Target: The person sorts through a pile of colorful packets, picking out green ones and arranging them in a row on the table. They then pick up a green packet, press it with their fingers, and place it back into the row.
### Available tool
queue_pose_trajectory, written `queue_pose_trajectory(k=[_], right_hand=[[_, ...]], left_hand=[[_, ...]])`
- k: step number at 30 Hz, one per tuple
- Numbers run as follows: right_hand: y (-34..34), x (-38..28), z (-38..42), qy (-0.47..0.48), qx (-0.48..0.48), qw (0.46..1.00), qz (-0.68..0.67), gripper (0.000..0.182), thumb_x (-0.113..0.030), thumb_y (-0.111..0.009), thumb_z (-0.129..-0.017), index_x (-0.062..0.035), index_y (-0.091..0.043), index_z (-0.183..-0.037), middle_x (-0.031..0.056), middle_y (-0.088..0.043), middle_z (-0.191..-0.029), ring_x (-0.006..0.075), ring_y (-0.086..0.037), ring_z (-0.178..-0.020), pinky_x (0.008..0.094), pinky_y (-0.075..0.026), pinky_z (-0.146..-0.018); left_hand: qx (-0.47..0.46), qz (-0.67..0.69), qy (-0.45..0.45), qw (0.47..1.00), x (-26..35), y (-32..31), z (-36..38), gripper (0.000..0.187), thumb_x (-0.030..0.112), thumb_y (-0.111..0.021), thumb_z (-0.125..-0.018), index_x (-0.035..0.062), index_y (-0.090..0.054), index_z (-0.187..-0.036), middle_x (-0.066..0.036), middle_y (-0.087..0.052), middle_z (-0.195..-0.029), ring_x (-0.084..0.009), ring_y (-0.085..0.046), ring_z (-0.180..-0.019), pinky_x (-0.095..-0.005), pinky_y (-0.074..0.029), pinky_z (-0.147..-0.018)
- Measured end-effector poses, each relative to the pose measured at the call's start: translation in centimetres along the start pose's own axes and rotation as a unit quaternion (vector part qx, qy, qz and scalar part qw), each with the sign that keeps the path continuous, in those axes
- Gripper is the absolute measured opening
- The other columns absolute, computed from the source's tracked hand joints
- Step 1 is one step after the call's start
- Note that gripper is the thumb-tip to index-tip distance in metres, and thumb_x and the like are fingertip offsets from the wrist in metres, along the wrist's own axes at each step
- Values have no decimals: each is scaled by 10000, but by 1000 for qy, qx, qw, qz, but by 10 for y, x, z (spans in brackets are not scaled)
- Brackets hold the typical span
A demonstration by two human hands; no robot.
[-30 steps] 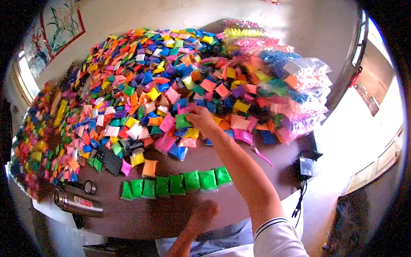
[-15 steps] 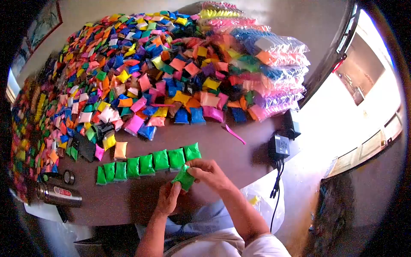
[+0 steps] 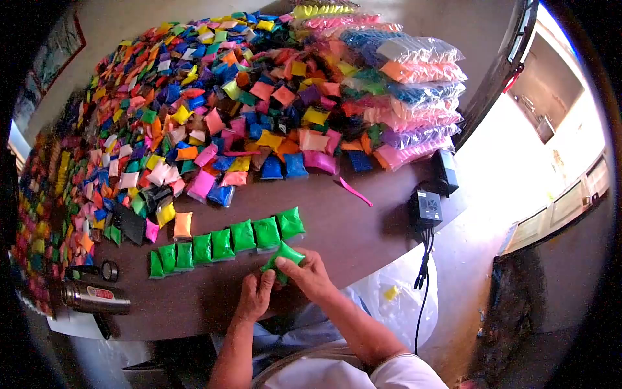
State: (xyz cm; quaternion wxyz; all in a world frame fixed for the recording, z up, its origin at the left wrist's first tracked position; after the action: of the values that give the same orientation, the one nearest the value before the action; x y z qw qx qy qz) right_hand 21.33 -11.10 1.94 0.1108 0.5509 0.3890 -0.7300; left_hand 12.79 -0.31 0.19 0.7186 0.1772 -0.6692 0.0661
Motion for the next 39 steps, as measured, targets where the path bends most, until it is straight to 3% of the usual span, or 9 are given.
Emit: queue_pose_trajectory(k=[8,12,15,17,21,27,29,33,39], right_hand=[[6,10,-1,23,72,997,31,302,-316,-567,-936,-28,-621,-862,-28,-576,-706,36,-487,-575,199,-358,-473],[-5,-7,4,-10,40,999,-8,292,-270,-550,-951,3,-618,-875,-14,-592,-750,60,-526,-655,233,-436,-568],[-6,-6,2,-22,2,994,104,258,-247,-588,-932,2,-616,-871,-33,-574,-750,50,-501,-662,236,-423,-562],[-1,4,-1,-12,5,997,81,229,-230,-610,-918,-6,-617,-873,-50,-561,-759,42,-483,-681,230,-413,-568],[4,10,1,-4,15,995,102,197,-205,-602,-917,-17,-619,-857,-65,-550,-755,42,-474,-686,220,-402,-568],[5,-1,7,-13,-3,1000,-9,343,-192,-602,-871,7,-571,-1149,-5,-596,-928,64,-512,-786,229,-414,-638],[9,2,4,-58,-115,972,-199,521,-172,-623,-815,25,-482,-1277,51,-602,-1016,103,-536,-809,228,-419,-679],[9,8,5,-62,-179,957,-220,533,-140,-637,-776,38,-492,-1256,78,-613,-1003,132,-547,-779,221,-423,-675],[0,-17,5,-45,-103,984,-137,404,-151,-757,-731,43,-593,-1046,70,-637,-887,108,-556,-687,216,-433,-592]], left_hand=[[-3,-38,-43,998,-1,-2,0,401,343,-480,-963,-13,-624,-847,-113,-645,-706,-240,-627,-657,-363,-464,-612],[13,-3,-6,1000,0,-1,1,414,352,-472,-964,-5,-626,-823,-119,-644,-696,-244,-629,-651,-369,-463,-604],[4,-10,-25,1000,-4,-1,0,455,413,-461,-965,1,-625,-865,-58,-622,-673,-177,-590,-648,-343,-457,-606],[6,-41,-23,999,0,-2,1,443,368,-452,-967,0,-628,-791,-129,-637,-674,-250,-633,-651,-378,-459,-591],[-10,-89,-37,995,-4,-3,1,443,368,-450,-967,3,-629,-790,-135,-638,-680,-260,-633,-649,-382,-455,-587],[21,6,-13,1000,-10,0,0,458,381,-456,-968,9,-610,-751,-52,-567,-609,-156,-547,-587,-331,-431,-562],[0,15,-1,1000,-2,0,-1,461,394,-472,-965,19,-598,-728,-3,-533,-607,-103,-498,-600,-293,-413,-563],[-10,118,35,992,-16,2,1,473,431,-469,-960,32,-575,-729,-27,-575,-664,-136,-541,-634,-296,-423,-597],[-3,124,0,992,-6,-4,2,502,453,-477,-950,18,-621,-747,-14,-591,-661,-110,-545,-645,-283,-435,-608]])
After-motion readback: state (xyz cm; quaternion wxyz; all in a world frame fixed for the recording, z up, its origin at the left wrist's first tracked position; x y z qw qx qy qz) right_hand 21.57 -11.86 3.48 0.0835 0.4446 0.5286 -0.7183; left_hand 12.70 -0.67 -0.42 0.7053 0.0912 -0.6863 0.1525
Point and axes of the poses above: each hand's wrist, its own z-axis away from the middle knuckle, its own y-axis out of the back of the hand, x = y × z, the point moved 4 cm from there along -z, towards the middle knuckle
